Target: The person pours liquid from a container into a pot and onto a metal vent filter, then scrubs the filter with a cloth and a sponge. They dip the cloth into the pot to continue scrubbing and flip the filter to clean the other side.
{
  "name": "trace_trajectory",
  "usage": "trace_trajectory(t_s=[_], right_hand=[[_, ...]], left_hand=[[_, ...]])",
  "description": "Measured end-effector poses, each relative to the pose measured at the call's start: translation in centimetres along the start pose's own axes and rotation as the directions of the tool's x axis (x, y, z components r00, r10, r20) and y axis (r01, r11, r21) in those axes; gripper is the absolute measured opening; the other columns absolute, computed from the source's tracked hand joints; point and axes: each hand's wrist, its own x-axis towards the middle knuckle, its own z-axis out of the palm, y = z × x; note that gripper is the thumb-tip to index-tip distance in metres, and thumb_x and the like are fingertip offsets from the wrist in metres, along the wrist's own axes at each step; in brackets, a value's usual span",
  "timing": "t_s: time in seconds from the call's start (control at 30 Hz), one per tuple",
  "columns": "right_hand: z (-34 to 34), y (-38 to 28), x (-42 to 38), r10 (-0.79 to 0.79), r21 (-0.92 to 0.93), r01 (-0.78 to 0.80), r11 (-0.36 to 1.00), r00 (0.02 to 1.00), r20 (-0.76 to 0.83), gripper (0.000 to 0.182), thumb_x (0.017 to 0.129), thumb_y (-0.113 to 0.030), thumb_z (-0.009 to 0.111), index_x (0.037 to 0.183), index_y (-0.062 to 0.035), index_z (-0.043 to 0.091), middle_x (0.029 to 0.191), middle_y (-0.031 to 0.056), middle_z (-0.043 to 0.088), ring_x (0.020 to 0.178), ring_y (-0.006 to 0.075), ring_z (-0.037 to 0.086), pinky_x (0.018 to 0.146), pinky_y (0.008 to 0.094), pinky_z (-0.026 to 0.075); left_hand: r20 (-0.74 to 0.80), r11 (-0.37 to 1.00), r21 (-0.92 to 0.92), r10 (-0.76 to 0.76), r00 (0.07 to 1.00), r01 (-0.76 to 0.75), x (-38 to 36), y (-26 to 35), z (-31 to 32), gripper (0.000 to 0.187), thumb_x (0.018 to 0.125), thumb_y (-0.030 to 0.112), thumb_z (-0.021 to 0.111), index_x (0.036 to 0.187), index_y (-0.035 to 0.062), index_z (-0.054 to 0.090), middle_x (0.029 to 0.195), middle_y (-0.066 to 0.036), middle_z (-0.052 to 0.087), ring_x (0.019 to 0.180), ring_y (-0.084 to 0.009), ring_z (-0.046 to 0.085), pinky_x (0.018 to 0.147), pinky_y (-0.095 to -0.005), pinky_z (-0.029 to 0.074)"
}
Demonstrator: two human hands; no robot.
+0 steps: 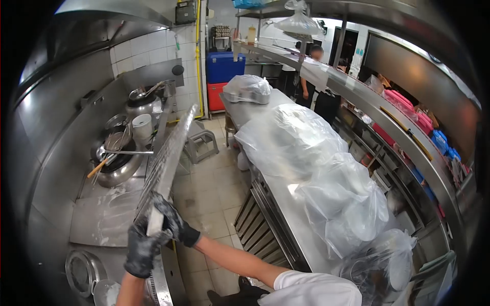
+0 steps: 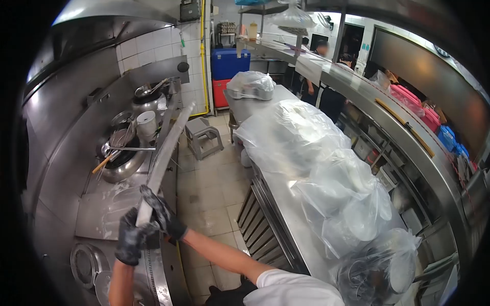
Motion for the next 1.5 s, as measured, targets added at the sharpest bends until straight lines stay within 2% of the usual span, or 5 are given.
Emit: trace_trajectory(t_s=[0.23,0.33,0.53,1.07,1.5], right_hand=[[8.4,4.3,1.9,0.43,0.75,-0.637,0.179,0.736,0.523,0.066,0.101,-0.028,0.051,0.152,-0.0062,0.016,0.15,0.0095,0.034,0.133,0.0168,0.039,0.115,0.0293,0.028],[13.2,5.8,-7.2,0.545,0.565,-0.723,0.399,0.682,0.488,0.074,0.098,-0.037,0.054,0.152,-0.0068,0.016,0.151,0.0076,0.034,0.136,0.0153,0.035,0.114,0.0293,0.028],[14.3,-1.5,-16.2,0.664,-0.194,-0.939,0.285,0.046,0.747,0.053,0.101,-0.033,0.049,0.14,0.0013,0.04,0.134,0.0165,0.053,0.119,0.0191,0.053,0.101,0.0337,0.04],[17.0,8.5,-39.7,0.77,-0.699,-0.336,0.631,0.378,0.514,0.056,0.096,-0.045,0.053,0.123,0.0045,0.057,0.105,0.0195,0.067,0.096,0.0273,0.062,0.089,0.0408,0.045],[1.7,12.0,-20.8,0.931,0.872,-0.336,-0.357,-0.211,0.299,0.082,0.082,-0.074,0.048,0.144,-0.02,0.04,0.147,0.013,0.038,0.131,0.0365,0.04,0.1,0.0605,0.039]], left_hand=[[-0.168,0.976,0.023,0.217,0.962,-0.216,0.2,4.3,-17.6,0.016,0.09,0.013,0.055,0.089,-0.002,0.062,0.09,-0.011,0.067,0.088,-0.0199,0.065,0.086,-0.0314,0.05],[0.525,-0.108,0.766,0.674,0.52,-0.634,2.9,5.8,-25.9,0.019,0.068,-0.001,0.065,0.084,0.0095,0.063,0.087,-0.01,0.069,0.086,-0.0291,0.066,0.084,-0.0404,0.05],[-0.135,0.979,-0.121,0.149,0.98,-0.165,9.1,3.4,-42.6,0.018,0.087,0.002,0.058,0.105,-0.0004,0.061,0.097,-0.007,0.067,0.081,-0.0186,0.064,0.077,-0.032,0.052],[-0.471,0.973,0.13,0.229,0.852,-0.19,2.6,-11.0,-57.8,0.035,0.099,0.017,0.044,0.13,0.0041,0.054,0.131,-0.005,0.057,0.12,-0.0162,0.052,0.103,-0.0322,0.038],[-0.72,0.861,0.49,0.314,0.619,0.134,-15.9,-27.6,-40.4,0.045,0.086,0.019,0.057,0.128,0.0042,0.056,0.136,-0.01,0.052,0.117,-0.0225,0.054,0.099,-0.0343,0.044]])
